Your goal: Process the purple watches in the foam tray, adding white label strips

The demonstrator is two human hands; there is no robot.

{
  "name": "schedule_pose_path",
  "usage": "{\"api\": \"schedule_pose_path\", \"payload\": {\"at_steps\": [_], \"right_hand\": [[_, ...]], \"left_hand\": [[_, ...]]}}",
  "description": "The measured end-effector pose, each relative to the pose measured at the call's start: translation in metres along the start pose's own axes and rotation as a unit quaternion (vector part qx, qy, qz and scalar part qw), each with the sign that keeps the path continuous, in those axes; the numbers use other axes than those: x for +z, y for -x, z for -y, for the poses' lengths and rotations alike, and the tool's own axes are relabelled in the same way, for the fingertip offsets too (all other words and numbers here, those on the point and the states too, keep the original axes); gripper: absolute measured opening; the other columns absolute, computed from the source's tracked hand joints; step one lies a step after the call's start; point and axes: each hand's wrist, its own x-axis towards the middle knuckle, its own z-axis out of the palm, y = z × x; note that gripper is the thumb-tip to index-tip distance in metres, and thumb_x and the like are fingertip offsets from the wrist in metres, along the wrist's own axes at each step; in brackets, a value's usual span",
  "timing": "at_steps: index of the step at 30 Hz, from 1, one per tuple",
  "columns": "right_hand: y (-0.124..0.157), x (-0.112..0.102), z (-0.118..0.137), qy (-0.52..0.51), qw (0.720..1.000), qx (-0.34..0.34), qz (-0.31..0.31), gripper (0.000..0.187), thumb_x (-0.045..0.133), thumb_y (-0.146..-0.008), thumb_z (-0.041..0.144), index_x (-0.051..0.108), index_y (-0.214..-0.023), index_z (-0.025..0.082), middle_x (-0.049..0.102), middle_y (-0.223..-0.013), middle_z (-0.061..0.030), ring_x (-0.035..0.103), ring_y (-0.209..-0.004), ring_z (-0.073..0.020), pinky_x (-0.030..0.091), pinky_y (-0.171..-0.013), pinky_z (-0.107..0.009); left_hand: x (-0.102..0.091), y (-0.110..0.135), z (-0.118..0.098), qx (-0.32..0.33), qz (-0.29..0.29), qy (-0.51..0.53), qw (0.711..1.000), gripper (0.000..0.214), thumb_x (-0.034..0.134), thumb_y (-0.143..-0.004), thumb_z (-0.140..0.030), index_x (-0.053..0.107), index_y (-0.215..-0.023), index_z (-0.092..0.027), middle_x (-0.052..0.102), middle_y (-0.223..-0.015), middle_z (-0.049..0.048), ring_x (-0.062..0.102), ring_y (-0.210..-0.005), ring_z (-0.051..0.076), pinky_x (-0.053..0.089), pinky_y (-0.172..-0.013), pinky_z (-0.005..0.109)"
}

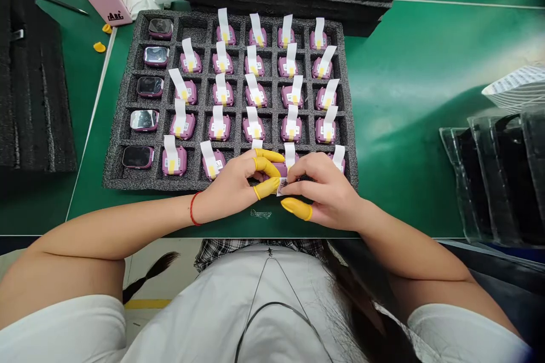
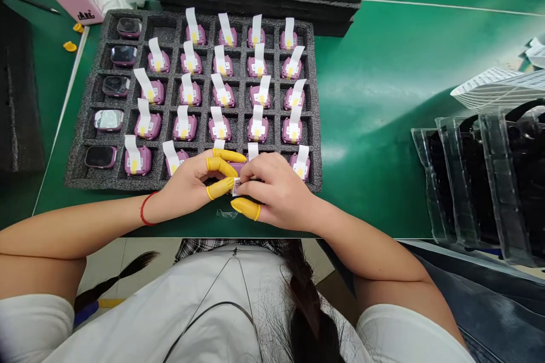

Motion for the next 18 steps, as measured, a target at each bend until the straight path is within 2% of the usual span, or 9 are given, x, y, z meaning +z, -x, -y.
{"api": "schedule_pose_path", "payload": {"at_steps": [3,5,8,14,18], "right_hand": [[0.001,0.0018,-0.001,-0.016,0.999,0.048,-0.002,0.006,0.063,-0.091,0.026,0.061,-0.093,0.021,0.068,-0.089,-0.0041,0.061,-0.083,-0.0158,0.047,-0.071,-0.032],[0.0018,0.0035,-0.0017,-0.013,0.998,0.057,0.002,0.009,0.062,-0.091,0.024,0.058,-0.099,0.02,0.07,-0.091,-0.0037,0.062,-0.087,-0.0159,0.047,-0.075,-0.032],[0.0024,0.0051,-0.0017,0.007,0.999,0.043,0.004,0.011,0.06,-0.092,0.019,0.058,-0.103,0.019,0.072,-0.092,-0.0031,0.063,-0.088,-0.0154,0.045,-0.078,-0.032],[0.0016,0.0023,0.0021,0.092,0.996,0.001,-0.01,0.008,0.058,-0.092,0.015,0.059,-0.096,0.02,0.073,-0.086,-0.0017,0.06,-0.079,-0.0152,0.042,-0.076,-0.034],[0.0013,0.0003,0.0064,0.134,0.991,-0.015,-0.01,0.01,0.058,-0.09,0.012,0.059,-0.093,0.021,0.073,-0.085,-0.0012,0.059,-0.077,-0.0157,0.041,-0.083,-0.037]], "left_hand": [[-0.0008,0.0002,0.0002,0.012,0.004,-0.029,1.0,0.007,0.064,-0.087,-0.02,0.069,-0.083,-0.016,0.066,-0.115,0.0086,0.066,-0.082,0.009,0.055,-0.068,0.02],[-0.0009,0.0005,0.0004,0.023,0.003,-0.045,0.999,0.008,0.064,-0.087,-0.021,0.07,-0.084,-0.017,0.067,-0.114,0.0088,0.067,-0.085,0.011,0.055,-0.07,0.021],[-0.0004,0.0011,0.0009,0.035,0.005,-0.049,0.998,0.009,0.064,-0.088,-0.021,0.071,-0.087,-0.016,0.067,-0.115,0.01,0.068,-0.093,0.013,0.056,-0.076,0.023],[0.0002,0.0014,0.0022,0.045,-0.001,-0.063,0.997,0.006,0.064,-0.087,-0.02,0.069,-0.086,-0.017,0.067,-0.116,0.0095,0.068,-0.101,0.015,0.057,-0.079,0.025],[0.0006,0.0021,0.002,0.057,-0.003,-0.078,0.995,0.005,0.064,-0.087,-0.02,0.068,-0.085,-0.017,0.068,-0.114,0.0093,0.067,-0.105,0.017,0.057,-0.08,0.026]]}}
